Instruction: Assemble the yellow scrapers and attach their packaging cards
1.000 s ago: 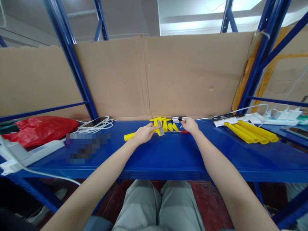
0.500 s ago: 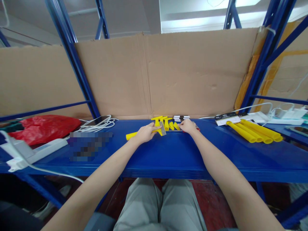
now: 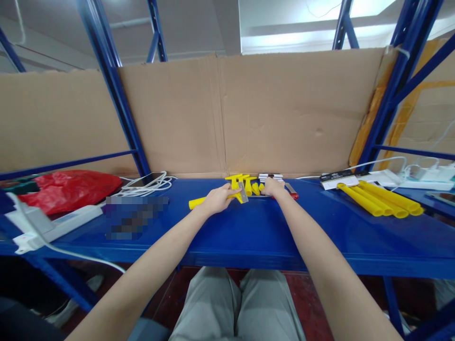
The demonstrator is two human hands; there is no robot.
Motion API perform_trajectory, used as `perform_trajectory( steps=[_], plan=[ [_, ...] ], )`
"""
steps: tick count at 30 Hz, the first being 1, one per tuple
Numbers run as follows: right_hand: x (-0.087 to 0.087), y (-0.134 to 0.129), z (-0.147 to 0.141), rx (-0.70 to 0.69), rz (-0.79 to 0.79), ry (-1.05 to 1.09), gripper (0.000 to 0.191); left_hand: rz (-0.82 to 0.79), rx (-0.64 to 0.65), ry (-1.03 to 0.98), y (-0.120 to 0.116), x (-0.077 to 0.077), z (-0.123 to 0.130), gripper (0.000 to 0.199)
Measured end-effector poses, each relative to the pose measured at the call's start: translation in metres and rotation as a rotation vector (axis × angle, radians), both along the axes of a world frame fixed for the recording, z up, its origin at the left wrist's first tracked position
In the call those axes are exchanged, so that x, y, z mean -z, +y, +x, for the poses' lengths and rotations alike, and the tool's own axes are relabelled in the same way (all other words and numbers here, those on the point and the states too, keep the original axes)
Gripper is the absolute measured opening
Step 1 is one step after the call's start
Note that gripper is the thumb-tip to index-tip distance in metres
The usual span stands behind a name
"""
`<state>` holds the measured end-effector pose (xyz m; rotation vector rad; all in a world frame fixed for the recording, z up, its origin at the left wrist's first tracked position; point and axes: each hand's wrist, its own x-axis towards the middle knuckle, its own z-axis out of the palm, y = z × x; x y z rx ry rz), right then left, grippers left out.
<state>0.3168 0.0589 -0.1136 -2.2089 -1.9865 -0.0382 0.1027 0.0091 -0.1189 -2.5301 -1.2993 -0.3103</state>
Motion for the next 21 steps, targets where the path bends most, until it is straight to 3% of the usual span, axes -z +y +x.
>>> perform_trajectory(
  steps=[5,11,17,21],
  plan=[
    [0.003,-0.007,0.000,-0.016,0.080,-0.029,0.033,-0.006,-0.010,0.004,-0.002,-0.001,0.000,0.045],
    [0.004,-0.015,0.009,0.064,0.063,0.009,0.036,-0.023,-0.008,0.012,-0.006,-0.004,0.002,0.045],
    [0.002,-0.012,0.017,0.152,0.178,0.171,0.036,-0.003,-0.007,0.016,-0.002,-0.001,0.000,0.046],
    [-0.002,-0.010,0.019,0.137,0.325,0.354,0.031,0.002,0.000,0.014,-0.003,-0.001,0.000,0.045]
  ],
)
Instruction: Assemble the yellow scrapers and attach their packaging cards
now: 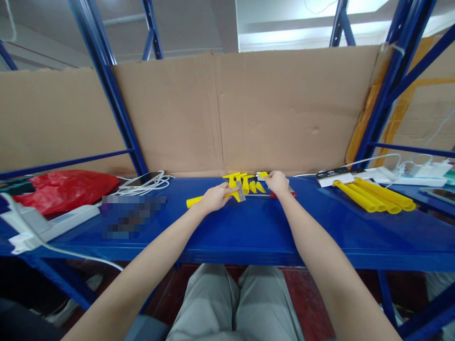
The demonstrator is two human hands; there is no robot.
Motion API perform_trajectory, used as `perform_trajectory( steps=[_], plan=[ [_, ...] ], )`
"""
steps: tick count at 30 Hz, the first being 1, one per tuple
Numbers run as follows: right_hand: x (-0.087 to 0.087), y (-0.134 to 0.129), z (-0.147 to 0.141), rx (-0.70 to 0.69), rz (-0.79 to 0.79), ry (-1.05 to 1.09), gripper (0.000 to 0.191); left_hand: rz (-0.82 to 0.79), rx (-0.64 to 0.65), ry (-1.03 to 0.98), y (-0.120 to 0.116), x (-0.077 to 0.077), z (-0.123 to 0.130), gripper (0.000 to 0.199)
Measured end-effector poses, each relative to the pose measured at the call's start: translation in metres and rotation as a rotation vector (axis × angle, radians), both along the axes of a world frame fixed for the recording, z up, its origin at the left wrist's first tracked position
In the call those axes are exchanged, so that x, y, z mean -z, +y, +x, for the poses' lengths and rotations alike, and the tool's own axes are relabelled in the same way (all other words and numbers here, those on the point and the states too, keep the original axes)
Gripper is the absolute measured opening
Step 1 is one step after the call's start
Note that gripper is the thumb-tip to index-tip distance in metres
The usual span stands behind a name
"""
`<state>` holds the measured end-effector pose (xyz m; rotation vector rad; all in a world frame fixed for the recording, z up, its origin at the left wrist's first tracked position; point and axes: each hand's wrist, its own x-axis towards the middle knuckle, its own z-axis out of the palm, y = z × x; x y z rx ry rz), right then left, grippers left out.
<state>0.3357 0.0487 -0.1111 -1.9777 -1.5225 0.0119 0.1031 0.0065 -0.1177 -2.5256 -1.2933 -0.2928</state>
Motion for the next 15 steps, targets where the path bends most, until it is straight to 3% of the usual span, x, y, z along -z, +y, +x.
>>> perform_trajectory(
  steps=[7,15],
  plan=[
    [-0.002,0.004,-0.008,-0.152,0.206,0.420,0.023,0.003,-0.002,0.006,-0.002,-0.002,0.000,0.044],
    [-0.010,-0.010,-0.024,-0.395,0.103,1.142,0.009,-0.005,0.012,-0.011,0.001,0.000,-0.001,0.047]
  ],
)
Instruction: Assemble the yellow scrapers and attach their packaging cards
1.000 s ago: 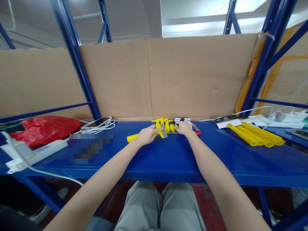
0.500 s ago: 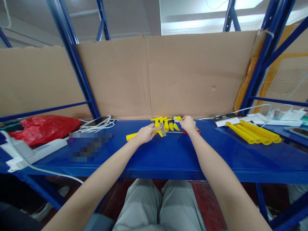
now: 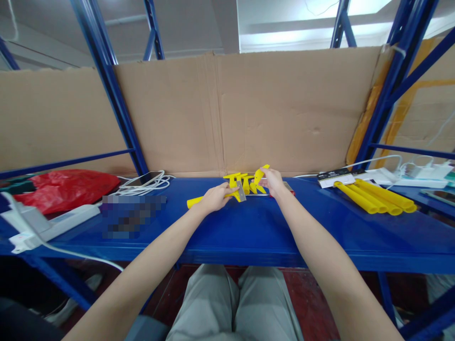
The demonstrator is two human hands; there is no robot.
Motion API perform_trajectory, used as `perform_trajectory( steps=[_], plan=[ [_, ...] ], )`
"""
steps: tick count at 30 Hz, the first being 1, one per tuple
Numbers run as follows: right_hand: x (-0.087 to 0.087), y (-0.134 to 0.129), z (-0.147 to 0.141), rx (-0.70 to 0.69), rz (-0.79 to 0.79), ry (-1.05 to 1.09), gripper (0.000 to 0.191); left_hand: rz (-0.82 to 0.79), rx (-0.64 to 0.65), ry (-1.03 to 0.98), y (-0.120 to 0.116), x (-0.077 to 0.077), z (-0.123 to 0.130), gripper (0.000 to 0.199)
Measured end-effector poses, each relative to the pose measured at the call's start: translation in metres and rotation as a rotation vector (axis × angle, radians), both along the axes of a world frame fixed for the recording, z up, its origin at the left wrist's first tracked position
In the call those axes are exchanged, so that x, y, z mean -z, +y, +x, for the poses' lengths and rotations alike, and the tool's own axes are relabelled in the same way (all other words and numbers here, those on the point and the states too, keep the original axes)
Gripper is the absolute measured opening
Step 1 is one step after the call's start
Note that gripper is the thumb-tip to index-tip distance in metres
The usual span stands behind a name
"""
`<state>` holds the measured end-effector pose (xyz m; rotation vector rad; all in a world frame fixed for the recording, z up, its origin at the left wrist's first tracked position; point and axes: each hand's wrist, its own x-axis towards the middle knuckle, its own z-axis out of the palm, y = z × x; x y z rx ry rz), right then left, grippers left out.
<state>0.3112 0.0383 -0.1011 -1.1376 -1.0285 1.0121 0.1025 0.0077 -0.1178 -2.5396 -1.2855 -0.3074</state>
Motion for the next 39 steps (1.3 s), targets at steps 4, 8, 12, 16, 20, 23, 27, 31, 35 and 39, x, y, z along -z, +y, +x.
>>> perform_trajectory(
  steps=[4,8,12,16,20,23,27,31,35,39],
  plan=[
    [0.001,-0.002,-0.002,-0.082,-0.126,0.027,0.009,-0.006,-0.008,0.011,-0.001,-0.001,0.000,0.047],
    [0.005,0.002,0.000,-0.201,-0.345,-0.080,0.008,0.002,-0.016,0.019,-0.001,-0.001,0.000,0.046],
    [0.008,0.004,0.005,-0.318,-0.391,-0.110,0.012,0.003,-0.007,0.010,0.001,0.000,0.000,0.046],
    [0.004,0.002,0.007,-0.373,-0.359,-0.097,0.012,0.002,-0.009,0.011,0.002,0.001,0.000,0.046],
    [-0.001,-0.004,0.002,-0.323,-0.310,-0.060,0.008,0.001,-0.016,0.002,0.002,0.001,0.000,0.045],
    [-0.003,-0.006,-0.005,-0.241,-0.235,-0.014,0.009,-0.005,-0.021,-0.005,0.002,0.002,0.000,0.046],
    [-0.003,-0.008,-0.015,-0.254,-0.195,-0.019,0.015,-0.013,-0.026,-0.015,0.002,0.002,0.001,0.047],
    [-0.006,-0.017,-0.022,-0.299,-0.198,-0.057,0.020,-0.013,-0.026,-0.043,0.003,0.003,0.001,0.048],
    [-0.008,-0.025,-0.028,-0.290,-0.217,-0.138,0.021,-0.007,-0.015,-0.074,0.006,0.006,0.001,0.050],
    [-0.005,-0.026,-0.030,-0.271,-0.193,-0.240,0.024,-0.001,0.011,-0.108,0.011,0.010,0.001,0.054]
  ],
)
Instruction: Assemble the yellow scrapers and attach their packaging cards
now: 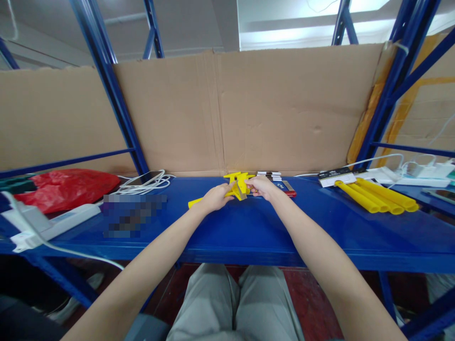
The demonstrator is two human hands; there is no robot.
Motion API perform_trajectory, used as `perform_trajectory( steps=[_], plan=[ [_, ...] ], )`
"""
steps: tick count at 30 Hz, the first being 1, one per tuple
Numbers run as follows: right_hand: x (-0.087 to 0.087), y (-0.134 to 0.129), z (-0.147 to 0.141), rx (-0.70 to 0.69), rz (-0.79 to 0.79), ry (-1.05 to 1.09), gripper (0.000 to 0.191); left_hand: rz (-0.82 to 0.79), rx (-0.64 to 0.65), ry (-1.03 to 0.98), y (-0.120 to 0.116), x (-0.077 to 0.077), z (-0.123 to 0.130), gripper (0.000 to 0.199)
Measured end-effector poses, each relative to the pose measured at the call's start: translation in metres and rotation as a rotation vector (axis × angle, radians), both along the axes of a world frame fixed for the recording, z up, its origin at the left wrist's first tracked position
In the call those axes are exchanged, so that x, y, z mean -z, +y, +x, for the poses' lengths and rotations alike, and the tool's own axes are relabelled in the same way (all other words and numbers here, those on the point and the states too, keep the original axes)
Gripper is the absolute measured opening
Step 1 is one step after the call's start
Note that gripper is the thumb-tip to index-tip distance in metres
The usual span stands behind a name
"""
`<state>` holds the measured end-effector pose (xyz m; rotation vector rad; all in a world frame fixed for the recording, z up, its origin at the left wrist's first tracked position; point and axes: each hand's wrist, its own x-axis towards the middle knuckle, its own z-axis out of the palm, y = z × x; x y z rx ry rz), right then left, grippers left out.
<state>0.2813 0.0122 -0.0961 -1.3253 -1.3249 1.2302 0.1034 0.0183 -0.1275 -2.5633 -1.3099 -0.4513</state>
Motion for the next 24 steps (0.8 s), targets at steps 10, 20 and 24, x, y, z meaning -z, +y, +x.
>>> perform_trajectory(
  steps=[10,20,24],
  plan=[
    [0.008,0.003,0.000,-0.086,0.097,-0.169,0.027,-0.020,0.023,-0.014,0.005,0.005,0.000,0.059],
    [0.010,0.002,0.000,-0.116,0.097,-0.202,0.031,-0.022,0.024,0.010,0.004,0.004,0.001,0.053],
    [0.012,0.004,0.001,-0.122,0.104,-0.189,0.033,-0.012,0.032,0.003,0.005,0.006,0.001,0.055]
  ],
)
